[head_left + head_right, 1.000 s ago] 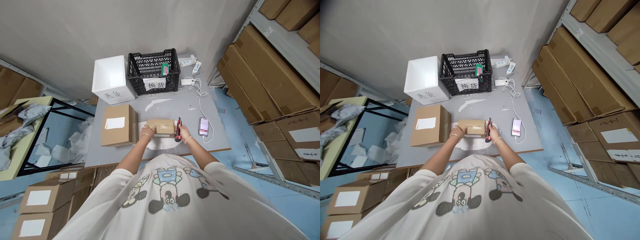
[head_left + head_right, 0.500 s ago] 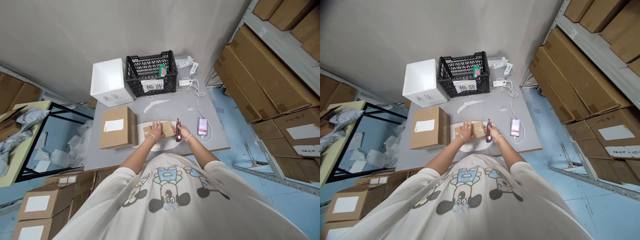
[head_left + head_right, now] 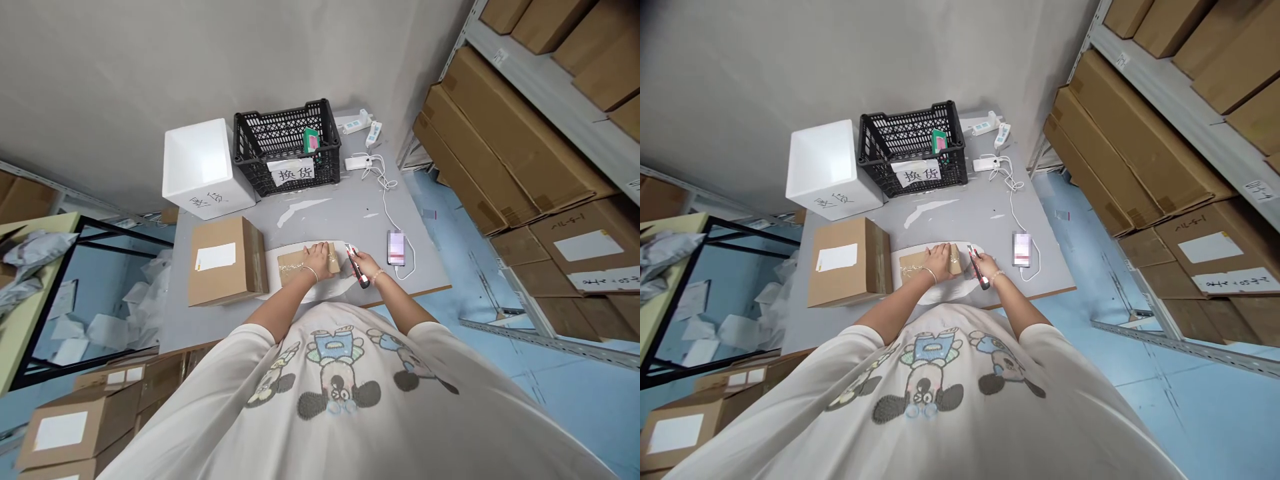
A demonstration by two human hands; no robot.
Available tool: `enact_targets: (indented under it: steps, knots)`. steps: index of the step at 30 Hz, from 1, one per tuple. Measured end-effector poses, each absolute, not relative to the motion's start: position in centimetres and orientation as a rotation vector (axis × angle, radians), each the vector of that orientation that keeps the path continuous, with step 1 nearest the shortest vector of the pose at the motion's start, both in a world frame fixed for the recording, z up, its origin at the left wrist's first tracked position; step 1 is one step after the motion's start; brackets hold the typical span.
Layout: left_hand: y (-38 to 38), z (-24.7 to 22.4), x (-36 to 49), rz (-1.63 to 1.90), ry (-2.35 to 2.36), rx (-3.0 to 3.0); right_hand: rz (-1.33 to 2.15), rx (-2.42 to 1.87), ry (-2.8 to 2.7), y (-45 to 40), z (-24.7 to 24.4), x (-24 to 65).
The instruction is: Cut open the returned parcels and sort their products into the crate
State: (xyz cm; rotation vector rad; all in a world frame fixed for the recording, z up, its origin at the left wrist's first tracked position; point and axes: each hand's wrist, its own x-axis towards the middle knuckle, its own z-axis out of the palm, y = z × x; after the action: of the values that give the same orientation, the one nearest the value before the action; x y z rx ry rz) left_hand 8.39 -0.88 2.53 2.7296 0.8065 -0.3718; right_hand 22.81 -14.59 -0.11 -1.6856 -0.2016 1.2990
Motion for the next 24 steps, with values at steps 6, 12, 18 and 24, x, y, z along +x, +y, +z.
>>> enact_targets:
  steps: [6, 12, 18, 24]
  knots:
    - [-0.8, 2.3, 8.2, -0.325, 0.787, 2.718, 1.291, -1.824, -0.412, -14.4, -0.6, 23.0]
    - [-0.6, 2.2, 8.3, -0.317, 0.786, 2.716, 1.262, -1.897, -0.548, -13.3, -0.1, 23.1]
    - [-0.5, 2.1, 8.3, -0.316, 0.784, 2.717, 1.241, -1.900, -0.522, -12.4, 0.0, 23.2]
    - [-0.4, 2.1, 8.4, -0.335, 0.791, 2.710, 1.196, -1.934, -0.541, -12.3, 0.0, 23.1]
